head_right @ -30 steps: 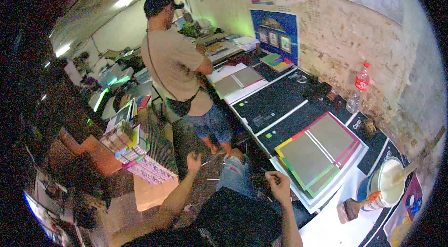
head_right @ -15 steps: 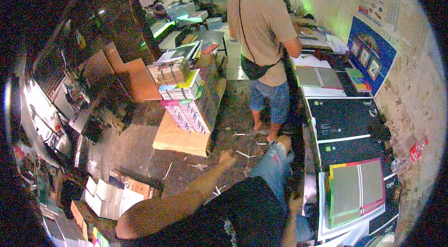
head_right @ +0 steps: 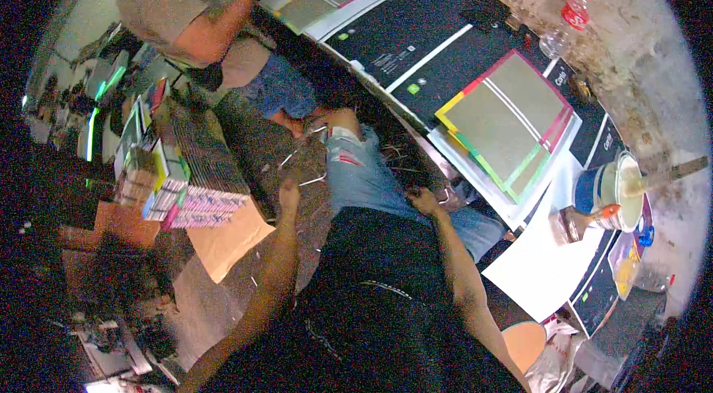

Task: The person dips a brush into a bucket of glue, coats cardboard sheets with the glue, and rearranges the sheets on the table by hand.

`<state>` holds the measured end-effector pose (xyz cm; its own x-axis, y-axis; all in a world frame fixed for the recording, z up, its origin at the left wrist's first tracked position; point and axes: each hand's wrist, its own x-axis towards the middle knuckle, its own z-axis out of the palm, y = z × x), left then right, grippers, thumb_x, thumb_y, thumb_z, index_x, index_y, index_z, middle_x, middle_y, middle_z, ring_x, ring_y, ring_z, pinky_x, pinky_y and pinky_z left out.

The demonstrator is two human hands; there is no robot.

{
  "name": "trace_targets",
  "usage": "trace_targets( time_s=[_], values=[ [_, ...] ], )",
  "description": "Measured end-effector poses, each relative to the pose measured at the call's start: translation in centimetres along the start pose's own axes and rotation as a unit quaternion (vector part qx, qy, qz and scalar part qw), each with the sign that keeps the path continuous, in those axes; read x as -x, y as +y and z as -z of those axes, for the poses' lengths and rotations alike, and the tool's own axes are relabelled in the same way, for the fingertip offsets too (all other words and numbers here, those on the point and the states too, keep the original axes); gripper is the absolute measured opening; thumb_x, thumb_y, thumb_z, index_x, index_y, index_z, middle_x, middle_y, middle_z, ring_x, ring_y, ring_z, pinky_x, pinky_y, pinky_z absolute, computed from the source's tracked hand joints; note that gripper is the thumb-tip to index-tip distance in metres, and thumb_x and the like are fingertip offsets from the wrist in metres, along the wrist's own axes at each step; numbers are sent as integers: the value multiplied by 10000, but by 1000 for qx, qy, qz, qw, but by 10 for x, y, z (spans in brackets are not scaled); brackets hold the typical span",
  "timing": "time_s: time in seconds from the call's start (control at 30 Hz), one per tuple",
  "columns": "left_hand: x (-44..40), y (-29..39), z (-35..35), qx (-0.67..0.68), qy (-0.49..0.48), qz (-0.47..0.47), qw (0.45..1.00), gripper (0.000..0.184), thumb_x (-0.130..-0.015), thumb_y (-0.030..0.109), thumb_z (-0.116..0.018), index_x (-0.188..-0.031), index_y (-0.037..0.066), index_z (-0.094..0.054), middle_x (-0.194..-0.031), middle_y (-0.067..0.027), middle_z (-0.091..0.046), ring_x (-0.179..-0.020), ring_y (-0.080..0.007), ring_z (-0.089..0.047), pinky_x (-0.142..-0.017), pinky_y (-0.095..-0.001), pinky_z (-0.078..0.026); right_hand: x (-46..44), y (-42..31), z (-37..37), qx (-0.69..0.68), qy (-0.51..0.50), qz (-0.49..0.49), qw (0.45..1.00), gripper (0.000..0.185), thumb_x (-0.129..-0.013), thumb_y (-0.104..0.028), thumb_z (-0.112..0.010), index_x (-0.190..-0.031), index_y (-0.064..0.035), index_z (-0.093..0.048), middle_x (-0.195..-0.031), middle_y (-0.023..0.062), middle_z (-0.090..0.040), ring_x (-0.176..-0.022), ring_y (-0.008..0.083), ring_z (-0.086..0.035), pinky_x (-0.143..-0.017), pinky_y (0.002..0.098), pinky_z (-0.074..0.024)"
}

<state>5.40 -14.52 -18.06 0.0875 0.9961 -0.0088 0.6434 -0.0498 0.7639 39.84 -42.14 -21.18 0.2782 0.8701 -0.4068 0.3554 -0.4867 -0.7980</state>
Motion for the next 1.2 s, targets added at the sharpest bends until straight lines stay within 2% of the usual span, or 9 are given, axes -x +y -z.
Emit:
trace_targets(
  time_s=[0.07, 0.17, 0.23, 0.4, 0.5, 0.67, 0.77, 0.97, 1.2],
  values=[
    [20, 3, 9, -46, -77, 63, 994, 414, -835, 327, -625, -1057, -22, -633, -1000, -239, -638, -936, -349, -618, -814, -430, -465, -6, 2, 0, -71, -31, -12, 997, 363, -890, -334, -548, -1056, -36, -673, -1075, 209, -652, -980, 342, -626, -879, 428, -488],
    [43, -27, 10, -97, -98, 82, 987, 422, -856, 326, -611, -1091, -24, -614, -1058, -236, -609, -974, -359, -594, -854, -443, -446, -52, 136, -66, 125, -6, -56, 991, 504, -852, -425, -575, -1161, -27, -591, -1011, 190, -655, -897, 326, -622, -809, 439, -491],
    [53, -49, 7, -126, -96, 105, 982, 427, -870, 325, -602, -1114, -25, -601, -1097, -234, -589, -999, -365, -577, -880, -452, -433, -28, 108, -41, 192, 38, -49, 979, 494, -847, -439, -552, -1130, -36, -597, -1000, 168, -658, -891, 318, -618, -793, 431, -496],
    [15, -66, -29, -189, 96, 41, 977, 440, -906, 323, -580, -1171, -28, -568, -1194, -229, -540, -1062, -381, -536, -946, -474, -401, -4, 69, -24, 286, 161, 14, 944, 482, -835, -475, -496, -1053, -61, -610, -972, 113, -664, -875, 299, -606, -754, 412, -509],
    [-58, 33, -54, -146, 173, -114, 967, 396, -922, 275, -580, -1139, -55, -561, -1090, -205, -578, -1039, -344, -543, -926, -455, -407, 5, 72, -26, 134, 25, -128, 982, 585, -839, -509, -482, -1161, -35, -598, -1117, 194, -630, -1046, 371, -568, -909, 476, -434],
    [-94, 273, -92, 187, -24, -243, 951, 285, -957, 188, -543, -1143, -27, -564, -1049, -148, -596, -934, -235, -581, -819, -329, -458, 17, 4, 7, 110, -54, -243, 962, 536, -899, -537, -403, -1117, -115, -652, -1170, 193, -620, -1177, 330, -543, -1080, 595, -218],
    [-80, 358, -134, 225, -105, -280, 927, 262, -969, 186, -521, -1145, -4, -563, -1041, -118, -599, -863, -185, -597, -757, -296, -476, 30, -5, 5, 55, 20, -194, 979, 529, -870, -499, -431, -1090, -86, -677, -1178, 226, -608, -1144, 364, -550, -1087, 582, -230],
    [-43, 400, -204, 215, -164, -300, 915, 291, -1001, 245, -407, -1150, 36, -545, -666, -94, -598, -633, -231, -620, -599, -374, -467, 22, 5, -1, 43, 23, -181, 982, 506, -870, -476, -437, -1128, -99, -654, -1194, 217, -602, -1157, 352, -543, -1079, 557, -244],
    [-35, 389, -220, 76, -144, -303, 939, 334, -996, 321, -370, -1110, 71, -561, -808, -223, -647, -758, -433, -628, -643, -498, -469, 11, 20, -9, -31, 44, -178, 983, 486, -869, -449, -454, -1161, -103, -630, -1205, 212, -598, -1166, 351, -537, -1058, 519, -292]
  ],
)
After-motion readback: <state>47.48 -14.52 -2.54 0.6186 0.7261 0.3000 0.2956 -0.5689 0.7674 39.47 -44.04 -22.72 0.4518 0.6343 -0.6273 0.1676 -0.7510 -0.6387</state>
